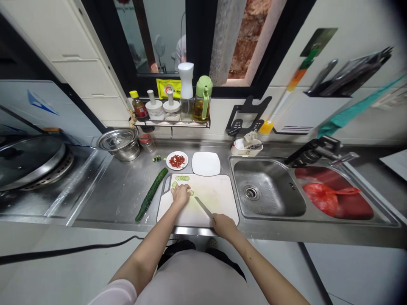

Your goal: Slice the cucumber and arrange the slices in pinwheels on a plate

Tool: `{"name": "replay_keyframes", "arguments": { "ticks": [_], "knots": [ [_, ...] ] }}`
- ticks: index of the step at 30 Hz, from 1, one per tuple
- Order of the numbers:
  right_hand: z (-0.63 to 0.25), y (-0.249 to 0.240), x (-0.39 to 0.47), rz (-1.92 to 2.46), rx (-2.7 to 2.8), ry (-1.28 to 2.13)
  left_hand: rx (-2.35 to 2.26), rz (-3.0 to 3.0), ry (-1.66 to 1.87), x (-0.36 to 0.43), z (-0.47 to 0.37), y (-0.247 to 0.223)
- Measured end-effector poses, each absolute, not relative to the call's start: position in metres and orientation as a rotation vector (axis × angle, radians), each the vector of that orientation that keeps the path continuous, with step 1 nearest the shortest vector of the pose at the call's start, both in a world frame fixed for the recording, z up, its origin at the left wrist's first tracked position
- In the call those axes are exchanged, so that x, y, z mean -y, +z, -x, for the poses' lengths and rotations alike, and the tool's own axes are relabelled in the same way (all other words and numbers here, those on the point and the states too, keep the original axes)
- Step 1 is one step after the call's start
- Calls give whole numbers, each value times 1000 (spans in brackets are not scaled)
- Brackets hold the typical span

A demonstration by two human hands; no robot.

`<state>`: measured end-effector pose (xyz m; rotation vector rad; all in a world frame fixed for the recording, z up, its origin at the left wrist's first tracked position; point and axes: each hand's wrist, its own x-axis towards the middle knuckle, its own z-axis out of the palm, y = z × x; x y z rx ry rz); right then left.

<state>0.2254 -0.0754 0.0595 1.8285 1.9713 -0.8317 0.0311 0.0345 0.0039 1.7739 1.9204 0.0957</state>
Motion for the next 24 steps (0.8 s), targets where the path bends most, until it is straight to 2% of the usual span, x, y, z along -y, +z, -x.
{"name": "replay_keyframes", "arguments": {
  "ticks": [10, 17, 24],
  "knots": [
    [-263, 44, 83, -2093, -1985, -894, -1962, -1812, 138, -18, -43, 8],
    [-261, 45, 73, -2106, -1972, -886, -1960, -1760, 170, -13, -44, 11],
    [-258, 44, 70, -2095, -1978, -865, -2029, -1518, 384, -12, -29, 7]
  ]
}}
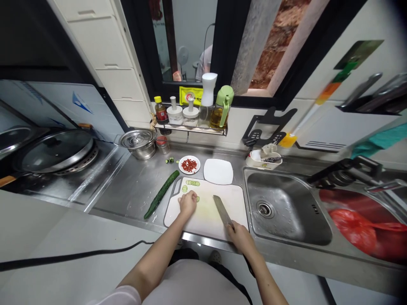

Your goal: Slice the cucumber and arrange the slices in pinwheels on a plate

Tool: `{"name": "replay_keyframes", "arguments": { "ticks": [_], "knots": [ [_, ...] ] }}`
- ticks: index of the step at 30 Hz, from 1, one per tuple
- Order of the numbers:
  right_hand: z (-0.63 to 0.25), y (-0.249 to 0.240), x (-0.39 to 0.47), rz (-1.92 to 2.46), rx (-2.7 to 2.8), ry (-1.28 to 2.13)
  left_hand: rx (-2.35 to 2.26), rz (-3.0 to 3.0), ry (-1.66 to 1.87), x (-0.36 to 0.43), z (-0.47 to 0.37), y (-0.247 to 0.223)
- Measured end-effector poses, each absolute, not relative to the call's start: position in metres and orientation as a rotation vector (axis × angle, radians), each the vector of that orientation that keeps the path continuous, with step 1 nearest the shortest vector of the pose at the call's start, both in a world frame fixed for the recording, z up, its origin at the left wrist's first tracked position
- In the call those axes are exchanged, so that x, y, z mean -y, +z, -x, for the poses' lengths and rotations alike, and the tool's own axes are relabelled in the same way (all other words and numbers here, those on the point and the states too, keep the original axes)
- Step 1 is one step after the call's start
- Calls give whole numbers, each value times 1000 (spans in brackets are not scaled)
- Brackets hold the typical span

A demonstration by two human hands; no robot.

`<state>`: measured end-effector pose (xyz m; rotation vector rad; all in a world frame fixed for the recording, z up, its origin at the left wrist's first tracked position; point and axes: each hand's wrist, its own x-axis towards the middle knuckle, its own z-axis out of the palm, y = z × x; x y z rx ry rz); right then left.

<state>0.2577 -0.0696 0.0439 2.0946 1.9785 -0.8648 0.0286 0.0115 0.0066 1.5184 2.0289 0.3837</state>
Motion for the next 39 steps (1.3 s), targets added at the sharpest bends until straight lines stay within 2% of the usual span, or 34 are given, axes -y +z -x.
{"name": "replay_keyframes", "arguments": {
  "ticks": [6, 12, 26, 34, 39],
  "knots": [
    [-254, 42, 69, -2107, -1985, -896, -2205, -1258, 543, -22, 8, 3],
    [-252, 44, 67, -2098, -1987, -867, -2291, -1233, 486, -32, 20, 1],
    [-254, 47, 68, -2107, -1970, -863, -2337, -1392, 320, -31, 20, 0],
    [-257, 41, 69, -2136, -1951, -834, -2272, -1470, 471, -43, 3, 4],
    [-256, 40, 71, -2115, -1927, -811, -2154, -1718, 397, -63, -19, 2]
  ]
}}
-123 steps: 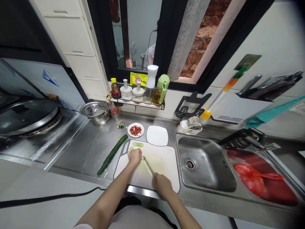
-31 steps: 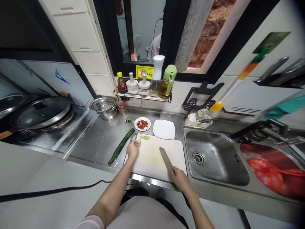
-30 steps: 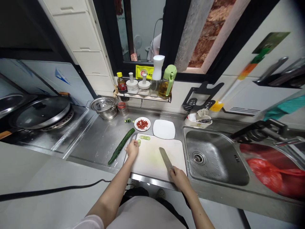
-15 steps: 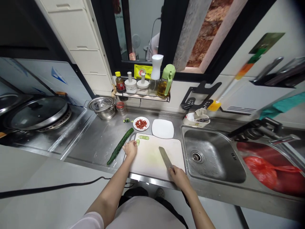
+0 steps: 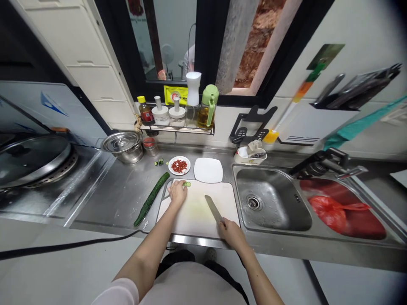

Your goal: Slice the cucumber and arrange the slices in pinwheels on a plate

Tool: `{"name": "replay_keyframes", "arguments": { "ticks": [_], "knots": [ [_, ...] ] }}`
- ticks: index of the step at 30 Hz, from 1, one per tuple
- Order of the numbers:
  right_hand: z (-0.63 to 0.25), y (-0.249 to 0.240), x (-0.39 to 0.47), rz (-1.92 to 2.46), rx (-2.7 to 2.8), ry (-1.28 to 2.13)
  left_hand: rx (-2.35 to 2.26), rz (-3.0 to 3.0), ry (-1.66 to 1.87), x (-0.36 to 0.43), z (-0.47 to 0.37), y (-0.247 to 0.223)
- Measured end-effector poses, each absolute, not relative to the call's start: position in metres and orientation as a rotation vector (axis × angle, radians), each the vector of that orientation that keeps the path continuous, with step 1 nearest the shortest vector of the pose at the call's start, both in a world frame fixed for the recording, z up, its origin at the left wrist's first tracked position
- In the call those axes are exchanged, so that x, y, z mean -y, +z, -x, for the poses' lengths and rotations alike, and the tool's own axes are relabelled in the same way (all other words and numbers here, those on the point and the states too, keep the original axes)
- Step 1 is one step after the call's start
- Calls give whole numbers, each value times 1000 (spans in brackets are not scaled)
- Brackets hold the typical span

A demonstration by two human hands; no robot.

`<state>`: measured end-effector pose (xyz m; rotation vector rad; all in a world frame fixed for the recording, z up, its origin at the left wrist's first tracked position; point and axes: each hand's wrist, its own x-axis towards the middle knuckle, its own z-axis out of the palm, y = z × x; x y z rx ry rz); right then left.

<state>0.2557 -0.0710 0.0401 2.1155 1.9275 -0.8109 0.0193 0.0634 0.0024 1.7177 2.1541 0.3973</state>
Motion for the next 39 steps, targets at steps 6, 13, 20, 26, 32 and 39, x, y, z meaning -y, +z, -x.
{"name": "replay_keyframes", "arguments": {
  "ticks": [6, 13, 20, 26, 32, 39],
  "knots": [
    [-250, 44, 72, -2089, -1906, -785, -2076, -1910, 246, -81, -26, -6],
    [-245, 45, 68, -2088, -1876, -775, -2074, -1932, 207, -87, -28, -5],
    [-243, 44, 66, -2115, -1877, -815, -2041, -1873, 293, -81, -31, 6],
    [-245, 41, 68, -2100, -1906, -718, -1970, -1577, 405, -61, -33, 10],
    [-246, 41, 67, -2046, -1937, -677, -1820, -1560, 284, -27, -36, 1],
    [-245, 45, 70, -2043, -1963, -664, -1796, -1702, 142, -13, -33, 0]
  ]
}}
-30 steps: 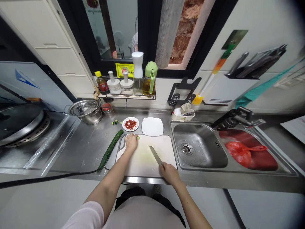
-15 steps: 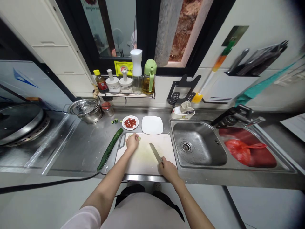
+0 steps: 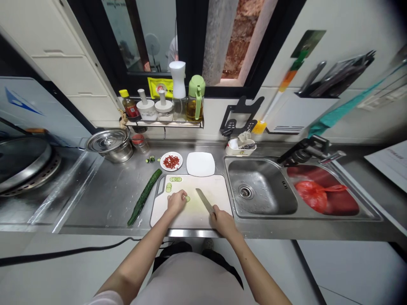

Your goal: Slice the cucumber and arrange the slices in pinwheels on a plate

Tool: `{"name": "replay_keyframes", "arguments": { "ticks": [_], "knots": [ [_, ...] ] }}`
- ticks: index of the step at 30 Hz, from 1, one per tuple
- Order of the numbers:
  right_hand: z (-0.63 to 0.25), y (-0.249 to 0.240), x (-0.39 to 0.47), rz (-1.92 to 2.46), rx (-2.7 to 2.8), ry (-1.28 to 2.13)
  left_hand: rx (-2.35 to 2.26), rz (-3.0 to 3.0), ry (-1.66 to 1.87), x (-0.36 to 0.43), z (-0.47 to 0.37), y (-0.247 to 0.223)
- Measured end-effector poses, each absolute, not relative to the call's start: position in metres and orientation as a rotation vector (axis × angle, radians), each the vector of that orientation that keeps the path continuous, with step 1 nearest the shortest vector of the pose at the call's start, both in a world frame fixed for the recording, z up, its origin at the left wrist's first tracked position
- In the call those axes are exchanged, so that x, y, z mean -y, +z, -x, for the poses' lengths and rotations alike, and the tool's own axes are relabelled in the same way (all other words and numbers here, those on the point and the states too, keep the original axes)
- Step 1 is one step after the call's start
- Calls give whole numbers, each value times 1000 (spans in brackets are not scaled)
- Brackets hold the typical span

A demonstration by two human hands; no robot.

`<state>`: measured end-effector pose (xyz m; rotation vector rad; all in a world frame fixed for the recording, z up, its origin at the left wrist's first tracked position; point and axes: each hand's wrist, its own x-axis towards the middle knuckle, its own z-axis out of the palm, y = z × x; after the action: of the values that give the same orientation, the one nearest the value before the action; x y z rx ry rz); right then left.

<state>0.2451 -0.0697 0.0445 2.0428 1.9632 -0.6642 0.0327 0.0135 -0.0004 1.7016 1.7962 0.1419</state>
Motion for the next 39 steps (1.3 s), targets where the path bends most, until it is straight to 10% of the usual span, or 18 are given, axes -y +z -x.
{"name": "replay_keyframes", "arguments": {
  "ticks": [39],
  "knots": [
    [-227, 62, 80, -1790, -2148, -751, -1963, -1702, 243, -38, -32, -11]
  ]
}}
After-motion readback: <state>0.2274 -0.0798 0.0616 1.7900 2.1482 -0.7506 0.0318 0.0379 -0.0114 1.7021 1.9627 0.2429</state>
